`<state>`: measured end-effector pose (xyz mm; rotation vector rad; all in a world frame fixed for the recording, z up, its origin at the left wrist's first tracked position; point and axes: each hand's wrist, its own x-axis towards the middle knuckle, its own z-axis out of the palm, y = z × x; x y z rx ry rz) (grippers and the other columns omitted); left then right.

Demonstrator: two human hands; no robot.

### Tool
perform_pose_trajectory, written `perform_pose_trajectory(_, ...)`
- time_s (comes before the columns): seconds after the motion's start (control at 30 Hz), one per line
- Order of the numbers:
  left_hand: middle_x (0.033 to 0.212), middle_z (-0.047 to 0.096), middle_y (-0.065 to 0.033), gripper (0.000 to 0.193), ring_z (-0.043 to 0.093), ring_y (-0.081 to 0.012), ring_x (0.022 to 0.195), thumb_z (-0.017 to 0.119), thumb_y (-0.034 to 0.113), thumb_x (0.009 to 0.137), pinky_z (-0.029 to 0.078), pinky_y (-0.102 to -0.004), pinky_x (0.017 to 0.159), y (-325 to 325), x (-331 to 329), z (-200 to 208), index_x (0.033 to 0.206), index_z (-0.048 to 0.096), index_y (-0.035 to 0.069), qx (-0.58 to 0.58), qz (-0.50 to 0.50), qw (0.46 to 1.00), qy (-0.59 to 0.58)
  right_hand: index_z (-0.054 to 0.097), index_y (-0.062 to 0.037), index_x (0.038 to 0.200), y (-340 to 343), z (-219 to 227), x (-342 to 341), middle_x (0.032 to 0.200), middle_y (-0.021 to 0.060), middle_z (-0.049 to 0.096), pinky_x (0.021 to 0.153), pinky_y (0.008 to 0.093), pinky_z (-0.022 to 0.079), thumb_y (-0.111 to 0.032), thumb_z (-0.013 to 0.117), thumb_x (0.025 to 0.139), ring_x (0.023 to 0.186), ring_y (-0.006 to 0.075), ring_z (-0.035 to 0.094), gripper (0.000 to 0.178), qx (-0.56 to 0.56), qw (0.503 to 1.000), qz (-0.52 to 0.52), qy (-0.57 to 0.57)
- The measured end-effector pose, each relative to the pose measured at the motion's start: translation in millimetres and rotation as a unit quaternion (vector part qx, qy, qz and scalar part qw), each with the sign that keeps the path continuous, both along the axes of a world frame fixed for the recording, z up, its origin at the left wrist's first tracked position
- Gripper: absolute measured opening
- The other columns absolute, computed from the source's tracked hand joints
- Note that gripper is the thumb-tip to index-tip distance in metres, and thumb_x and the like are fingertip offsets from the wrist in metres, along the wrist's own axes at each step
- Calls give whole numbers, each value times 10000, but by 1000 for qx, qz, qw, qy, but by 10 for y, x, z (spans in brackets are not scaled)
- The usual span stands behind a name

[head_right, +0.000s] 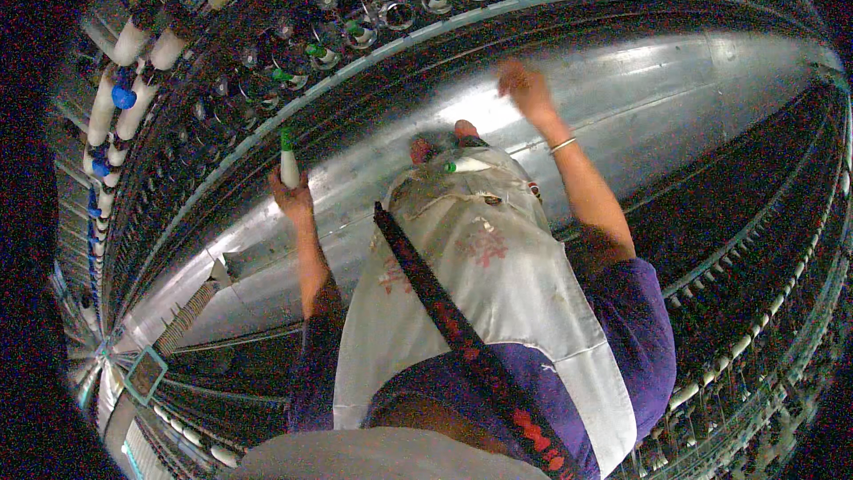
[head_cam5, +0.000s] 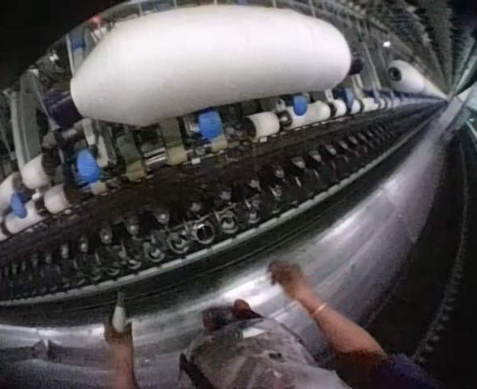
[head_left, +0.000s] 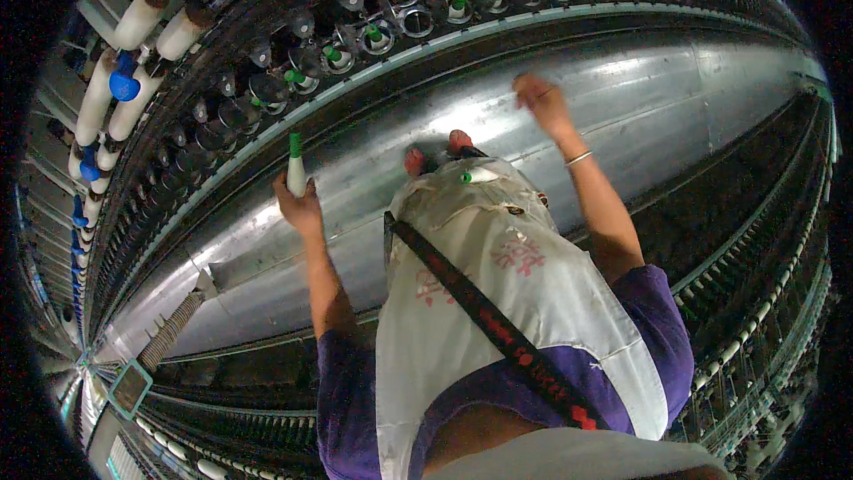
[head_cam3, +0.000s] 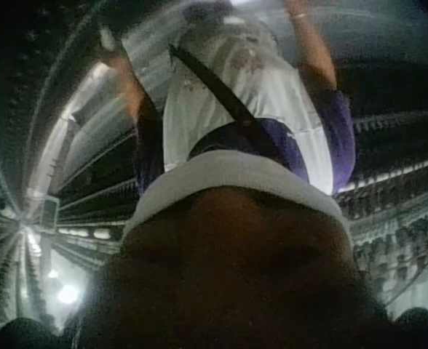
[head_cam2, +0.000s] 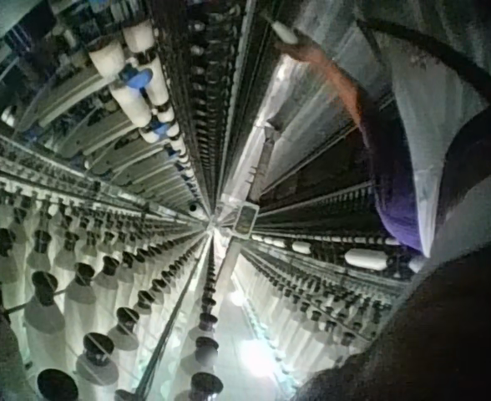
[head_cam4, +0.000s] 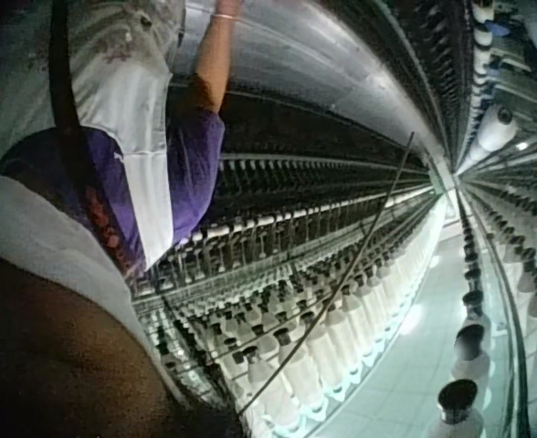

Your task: The person walks along a row of spinning machines and repeatedly uses a green-capped tool to adjust or clean the spindles. They also handle thin threads and small components with both hands, moving between stations to perform similar adjustments.

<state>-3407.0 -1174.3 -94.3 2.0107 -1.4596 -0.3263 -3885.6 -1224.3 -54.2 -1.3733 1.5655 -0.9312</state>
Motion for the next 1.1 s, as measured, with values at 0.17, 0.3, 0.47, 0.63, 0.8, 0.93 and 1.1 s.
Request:
perform_pose_trajectory(0.17, 1114, 556, -120, 449, 548, -287, 1072, 677, 158, 851, 426, -443, 946, -425, -505, -60, 1252, 487, 91, -63, 215, 759, 611, 721, -176, 835, -201, -282, 474, 818, 66, 681, 640, 416, 504, -217, 658, 814, 720, 306, 636, 78, -120, 923, 193, 309)
perform_pose_trajectory(0.3, 1155, 551, -142, 430, 533, -348, 1116, 387, 428, 991, 391, -591, 990, -764, -194, 278, 1231, 490, 86, -94, 150, 589, 789, 582, -177, 1229, -894, -89, 1093, 718, 126, 649, 549, 444, 491, -293, 648, 855, 624, 336, 631, 397, -266, 916, 93, 286)
perform_pose_trajectory(0.47, 1221, 544, -146, 366, 555, -335, 1107, 445, 318, 994, 479, -514, 938, -760, 179, 526, 1272, 472, 81, -102, 173, 706, 680, 518, -85, 1274, -1129, -192, 1364, 636, 162, 623, 473, 466, 480, -295, 628, 856, 572, 342, 635, 480, -163, 875, 115, 441)
perform_pose_trajectory(0.63, 1037, 616, -90, 425, 615, -203, 920, 718, 274, 860, 550, -371, 661, -699, 29, 233, 1153, 523, 36, -15, 118, 891, 439, 619, -196, 1091, -1185, -364, 1124, 617, 115, 627, 435, 445, 481, -226, 580, 837, 540, 324, 632, 259, -197, 870, 26, 451)
perform_pose_trajectory(0.8, 932, 624, -63, 305, 600, -136, 792, 669, 269, 898, 534, -321, 634, -794, -330, 105, 1089, 570, 52, 11, 92, 847, 523, 700, -231, 1019, -1102, -72, 940, 678, 101, 652, 518, 413, 503, -188, 632, 809, 604, 315, 641, 225, -248, 889, -8, 385)
perform_pose_trajectory(0.93, 966, 640, -55, 186, 611, -139, 848, 643, 168, 911, 513, -290, 738, -739, -1062, 520, 1046, 599, 49, -23, -20, 896, 444, 707, -187, 1028, -713, 298, 203, 813, 126, 689, 621, 378, 522, -125, 667, 805, 708, 312, 660, 235, -201, 925, 13, 323)
perform_pose_trajectory(1.1, 1103, 609, -165, 253, 596, -299, 1033, 663, 5, 800, 485, -362, 870, -960, -2125, 1173, 1042, 588, 3, -187, -261, 917, 235, 727, -91, 925, -495, 624, -203, 847, 91, 707, 680, 329, 530, -128, 699, 799, 777, 230, 683, 134, -92, 963, 129, 216)
